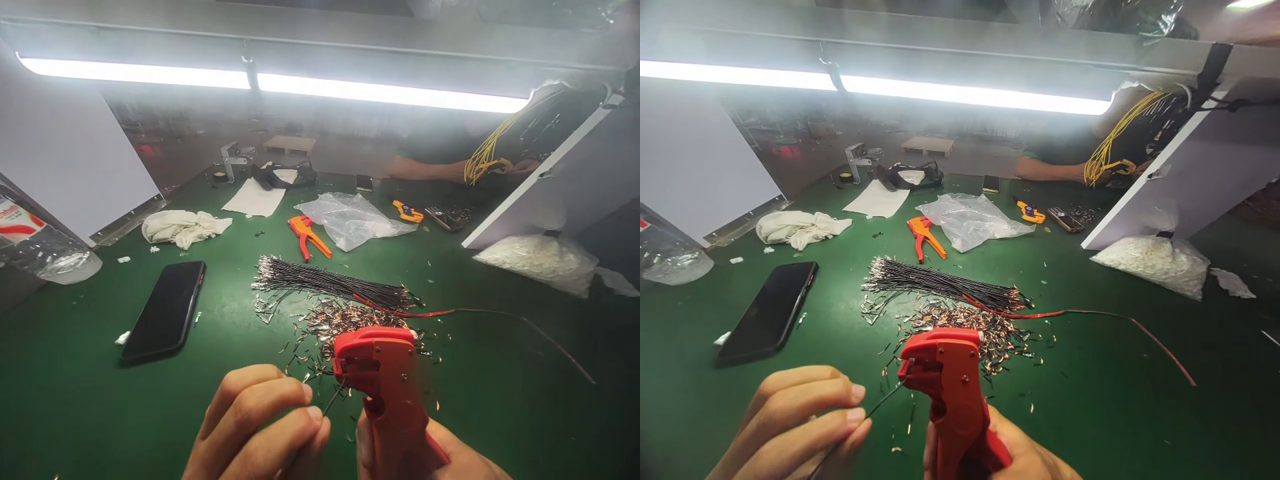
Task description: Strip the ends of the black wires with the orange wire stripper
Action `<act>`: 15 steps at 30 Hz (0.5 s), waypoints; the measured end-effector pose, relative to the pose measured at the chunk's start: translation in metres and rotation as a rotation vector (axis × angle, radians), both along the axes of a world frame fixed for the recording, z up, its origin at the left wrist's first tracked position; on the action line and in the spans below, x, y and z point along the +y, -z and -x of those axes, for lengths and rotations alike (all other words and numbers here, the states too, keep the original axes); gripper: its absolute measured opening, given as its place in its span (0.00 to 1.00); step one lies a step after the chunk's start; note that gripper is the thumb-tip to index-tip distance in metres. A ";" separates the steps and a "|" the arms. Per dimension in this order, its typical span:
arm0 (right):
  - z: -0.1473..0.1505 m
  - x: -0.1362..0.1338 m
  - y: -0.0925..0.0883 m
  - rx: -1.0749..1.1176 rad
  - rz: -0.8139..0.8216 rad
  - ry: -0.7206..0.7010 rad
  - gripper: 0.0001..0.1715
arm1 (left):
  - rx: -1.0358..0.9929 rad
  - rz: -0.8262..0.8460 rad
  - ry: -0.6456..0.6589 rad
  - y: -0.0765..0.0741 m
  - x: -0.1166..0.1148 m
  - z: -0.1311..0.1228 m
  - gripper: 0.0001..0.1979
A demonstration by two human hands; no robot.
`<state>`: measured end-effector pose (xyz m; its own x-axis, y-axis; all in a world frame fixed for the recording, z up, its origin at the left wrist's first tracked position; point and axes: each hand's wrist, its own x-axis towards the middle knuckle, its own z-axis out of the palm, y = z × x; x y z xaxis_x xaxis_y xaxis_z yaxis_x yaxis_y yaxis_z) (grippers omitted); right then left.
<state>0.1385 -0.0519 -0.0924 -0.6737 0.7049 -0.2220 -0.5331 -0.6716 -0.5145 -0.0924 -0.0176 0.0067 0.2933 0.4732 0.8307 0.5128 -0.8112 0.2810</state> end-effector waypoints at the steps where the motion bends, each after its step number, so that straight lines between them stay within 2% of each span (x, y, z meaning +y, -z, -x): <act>1: 0.000 0.000 0.001 -0.014 -0.011 -0.005 0.34 | 0.008 0.003 -0.009 -0.001 0.001 0.000 0.14; 3: -0.001 0.001 0.001 -0.034 -0.034 -0.014 0.38 | 0.029 -0.002 -0.016 -0.002 0.003 0.001 0.13; 4: -0.001 0.002 0.000 -0.032 -0.049 -0.020 0.37 | 0.031 -0.005 -0.021 -0.003 0.004 0.001 0.12; 7: -0.003 0.007 -0.008 -0.016 -0.160 -0.053 0.24 | 0.034 -0.016 -0.024 -0.003 0.003 0.000 0.11; 9: -0.004 0.009 -0.014 0.015 -0.223 -0.069 0.20 | 0.034 -0.017 -0.010 -0.002 0.002 0.001 0.11; 11: -0.004 0.009 -0.017 0.031 -0.158 -0.058 0.24 | 0.054 -0.001 0.020 -0.002 0.002 0.003 0.11; 15: -0.003 0.003 -0.017 0.045 0.112 -0.004 0.29 | 0.052 0.082 0.081 -0.002 0.010 0.008 0.14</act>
